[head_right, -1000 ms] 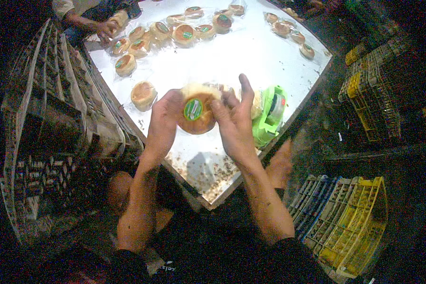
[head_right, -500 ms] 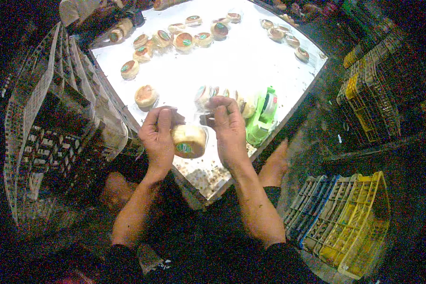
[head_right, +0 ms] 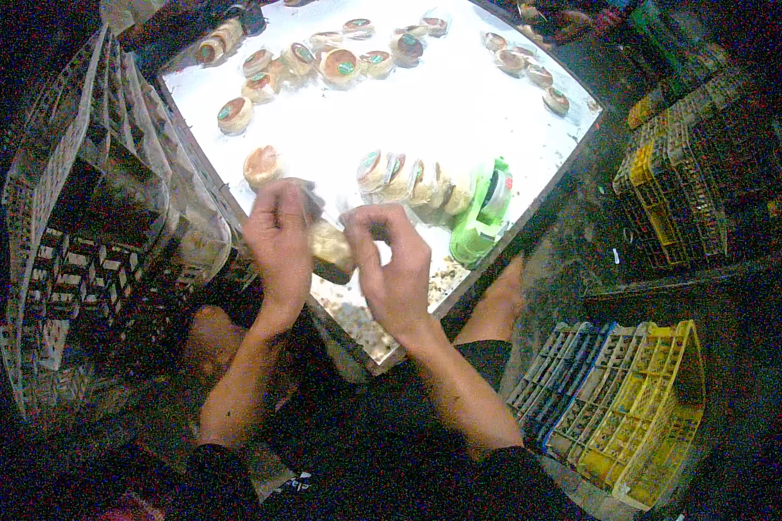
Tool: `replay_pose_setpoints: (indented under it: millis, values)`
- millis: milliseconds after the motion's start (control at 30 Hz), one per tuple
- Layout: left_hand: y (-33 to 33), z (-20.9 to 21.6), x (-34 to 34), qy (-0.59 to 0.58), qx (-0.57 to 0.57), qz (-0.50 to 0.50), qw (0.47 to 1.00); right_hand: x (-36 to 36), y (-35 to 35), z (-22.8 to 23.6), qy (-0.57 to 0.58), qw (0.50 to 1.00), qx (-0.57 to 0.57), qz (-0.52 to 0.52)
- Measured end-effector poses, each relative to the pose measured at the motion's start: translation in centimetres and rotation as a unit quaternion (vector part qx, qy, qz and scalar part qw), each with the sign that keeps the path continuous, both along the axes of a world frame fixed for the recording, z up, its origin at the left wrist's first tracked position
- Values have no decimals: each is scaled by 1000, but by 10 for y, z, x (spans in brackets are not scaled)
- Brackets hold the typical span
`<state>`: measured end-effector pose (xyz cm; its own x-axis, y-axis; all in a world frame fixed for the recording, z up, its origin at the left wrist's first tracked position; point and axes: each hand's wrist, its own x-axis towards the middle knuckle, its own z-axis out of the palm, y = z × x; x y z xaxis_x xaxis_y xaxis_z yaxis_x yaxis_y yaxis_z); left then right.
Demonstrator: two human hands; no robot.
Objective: The person wraps individual round pastries in clear plastic film using a handheld dispenser, then places the wrapped items into a nearby crate. The process is repeated for multiple pastries on a white table.
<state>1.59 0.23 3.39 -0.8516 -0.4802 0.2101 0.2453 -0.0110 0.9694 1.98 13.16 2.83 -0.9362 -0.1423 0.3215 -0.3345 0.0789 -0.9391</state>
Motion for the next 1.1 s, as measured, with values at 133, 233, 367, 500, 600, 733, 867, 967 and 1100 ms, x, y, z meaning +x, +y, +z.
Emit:
replay_pose_setpoints:
  millis: [133, 233, 367, 500, 600, 733, 867, 967, 1100]
  values:
    - [-10, 3, -8, 179, -214, 36, 960, -6, 17, 24, 98, 987, 51, -117]
    - [-16, 5, -6, 118, 14, 38, 992, -5, 19, 15, 93, 992, -70, -54]
    - [-29, 3, -14, 107, -151, 39, 982, -15, 11, 15, 145, 989, -33, -9]
    - [-31, 2, -10, 109, -296, -3, 949, -32, 19, 39, 231, 933, 248, 121]
    - [-34, -1, -14, 124, -283, 30, 950, -38, 42, 33, 190, 949, 253, 13]
    - [-34, 0, -16, 97, -185, 14, 978, -34, 43, 45, 204, 972, 99, 60]
    - [-25, -1, -12, 102, -188, 45, 976, -37, 44, 47, 229, 921, 297, 106]
    - [-34, 4, -19, 94, -46, 101, 989, -37, 60, 40, 227, 941, 214, -131]
    - [-32, 2, -19, 90, -6, 86, 992, -23, 27, 24, 87, 992, 90, 4]
